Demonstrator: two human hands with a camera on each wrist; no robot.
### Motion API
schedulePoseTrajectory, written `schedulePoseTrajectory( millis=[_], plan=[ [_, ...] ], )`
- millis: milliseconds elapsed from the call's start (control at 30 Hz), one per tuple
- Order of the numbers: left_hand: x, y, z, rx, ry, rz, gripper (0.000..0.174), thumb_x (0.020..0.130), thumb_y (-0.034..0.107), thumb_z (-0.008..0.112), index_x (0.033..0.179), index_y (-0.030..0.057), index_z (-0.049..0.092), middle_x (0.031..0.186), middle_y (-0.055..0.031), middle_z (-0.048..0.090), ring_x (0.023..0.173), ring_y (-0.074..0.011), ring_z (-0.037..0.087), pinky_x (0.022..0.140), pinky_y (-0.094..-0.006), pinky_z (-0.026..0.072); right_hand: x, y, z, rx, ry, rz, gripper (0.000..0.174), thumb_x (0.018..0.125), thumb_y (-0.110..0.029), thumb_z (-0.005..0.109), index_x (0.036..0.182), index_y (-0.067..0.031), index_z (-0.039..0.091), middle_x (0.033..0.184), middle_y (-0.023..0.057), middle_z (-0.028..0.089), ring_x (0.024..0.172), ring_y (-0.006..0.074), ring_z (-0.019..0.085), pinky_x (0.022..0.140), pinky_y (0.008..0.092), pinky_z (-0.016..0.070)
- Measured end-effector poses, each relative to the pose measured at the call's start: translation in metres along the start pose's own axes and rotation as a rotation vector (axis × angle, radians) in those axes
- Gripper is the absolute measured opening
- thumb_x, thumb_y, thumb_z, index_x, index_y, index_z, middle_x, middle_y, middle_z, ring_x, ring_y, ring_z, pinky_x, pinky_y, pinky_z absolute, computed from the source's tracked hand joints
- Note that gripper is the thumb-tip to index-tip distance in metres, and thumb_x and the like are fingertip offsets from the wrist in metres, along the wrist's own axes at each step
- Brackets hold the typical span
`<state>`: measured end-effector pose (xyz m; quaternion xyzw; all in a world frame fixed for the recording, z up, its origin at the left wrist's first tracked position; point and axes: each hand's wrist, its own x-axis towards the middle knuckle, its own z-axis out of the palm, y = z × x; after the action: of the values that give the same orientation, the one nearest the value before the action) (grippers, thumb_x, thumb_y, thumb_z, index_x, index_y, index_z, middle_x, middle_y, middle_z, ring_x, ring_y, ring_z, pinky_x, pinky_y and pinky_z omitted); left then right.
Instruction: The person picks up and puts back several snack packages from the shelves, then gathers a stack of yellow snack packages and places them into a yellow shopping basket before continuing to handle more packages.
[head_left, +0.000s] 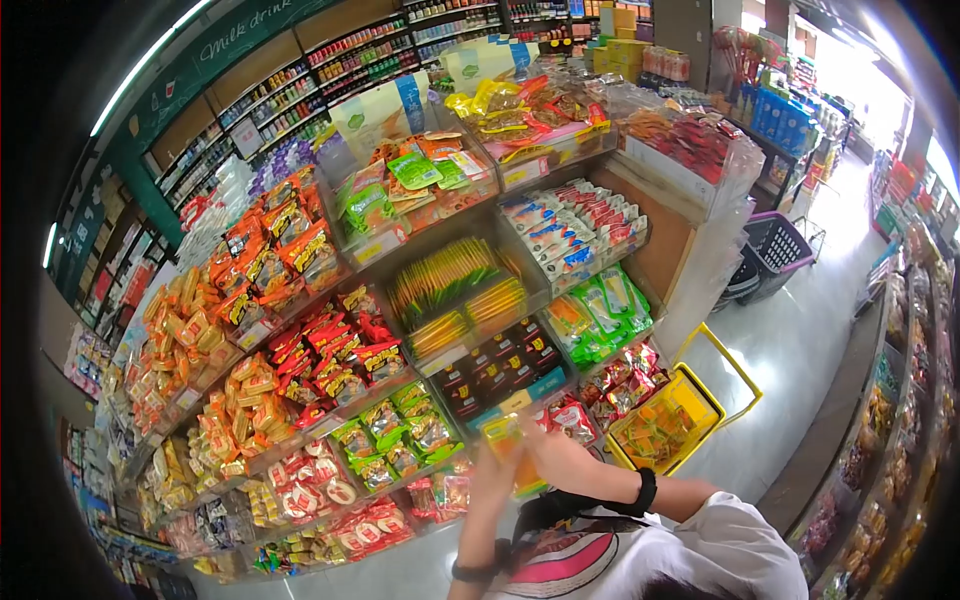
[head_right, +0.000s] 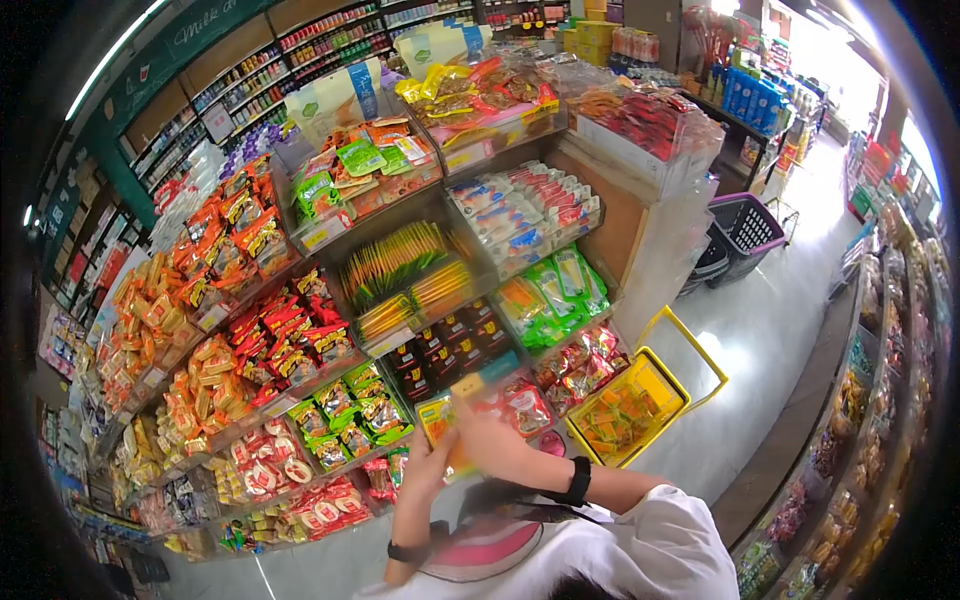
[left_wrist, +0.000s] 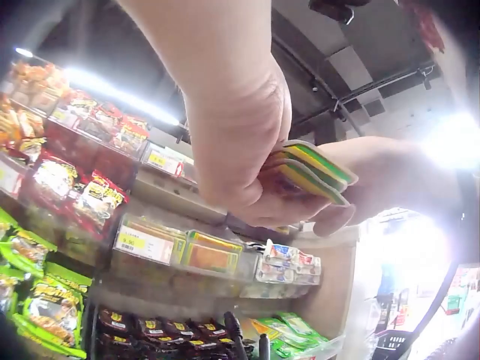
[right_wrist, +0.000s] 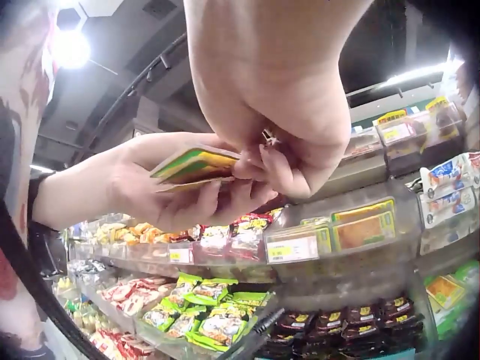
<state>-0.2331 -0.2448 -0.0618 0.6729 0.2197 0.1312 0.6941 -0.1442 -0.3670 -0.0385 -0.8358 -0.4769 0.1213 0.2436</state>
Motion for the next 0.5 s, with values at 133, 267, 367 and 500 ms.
schedulePoseTrajectory(
  millis=[133, 267, 367, 500],
  plan=[
    [-0.013, -0.007, -0.015, -0.039, -0.012, -0.074, 0.041, 0.088, 0.008, 0.058, 0.126, 0.0042, 0.042, 0.112, -0.0049, 0.056, 0.099, -0.0137, 0.055, 0.084, -0.0279, 0.0469, -0.009, -0.012, -0.011, 0.404, 0.061, 0.054, 0.030, 0.084, -0.001, 0.047, 0.112, 0.0052, 0.053, 0.099, 0.0215, 0.057, 0.059, 0.0224, 0.063, 0.056, 0.0333, 0.0528],
    [-0.036, 0.009, -0.037, -0.424, 0.081, -0.196, 0.040, 0.086, 0.006, 0.059, 0.123, 0.0037, 0.045, 0.109, -0.0062, 0.058, 0.096, -0.0176, 0.059, 0.080, -0.0311, 0.0498, -0.005, 0.008, -0.020, 0.561, 0.350, 0.014, 0.027, 0.085, 0.002, 0.047, 0.110, -0.0001, 0.056, 0.068, 0.0134, 0.059, 0.057, 0.0185, 0.061, 0.055, 0.0302, 0.0504],
    [-0.043, 0.014, -0.060, -0.574, 0.170, -0.237, 0.039, 0.086, 0.005, 0.057, 0.123, 0.0026, 0.046, 0.109, -0.0097, 0.059, 0.095, -0.0196, 0.060, 0.080, -0.0308, 0.0497, 0.004, 0.045, -0.031, 0.523, 0.381, 0.188, 0.021, 0.082, -0.005, 0.053, 0.101, -0.0024, 0.060, 0.076, 0.0159, 0.062, 0.069, 0.0271, 0.063, 0.062, 0.0339, 0.0488],
    [-0.044, 0.002, -0.090, -0.604, 0.334, -0.231, 0.037, 0.085, 0.003, 0.056, 0.121, 0.0011, 0.047, 0.107, -0.0106, 0.059, 0.094, -0.0209, 0.061, 0.081, -0.0319, 0.0498, 0.027, 0.132, -0.016, 0.428, 0.536, 0.269, 0.018, 0.080, -0.005, 0.054, 0.095, -0.0022, 0.063, 0.073, 0.0167, 0.063, 0.066, 0.0280, 0.063, 0.059, 0.0345, 0.0479]
  ],
)
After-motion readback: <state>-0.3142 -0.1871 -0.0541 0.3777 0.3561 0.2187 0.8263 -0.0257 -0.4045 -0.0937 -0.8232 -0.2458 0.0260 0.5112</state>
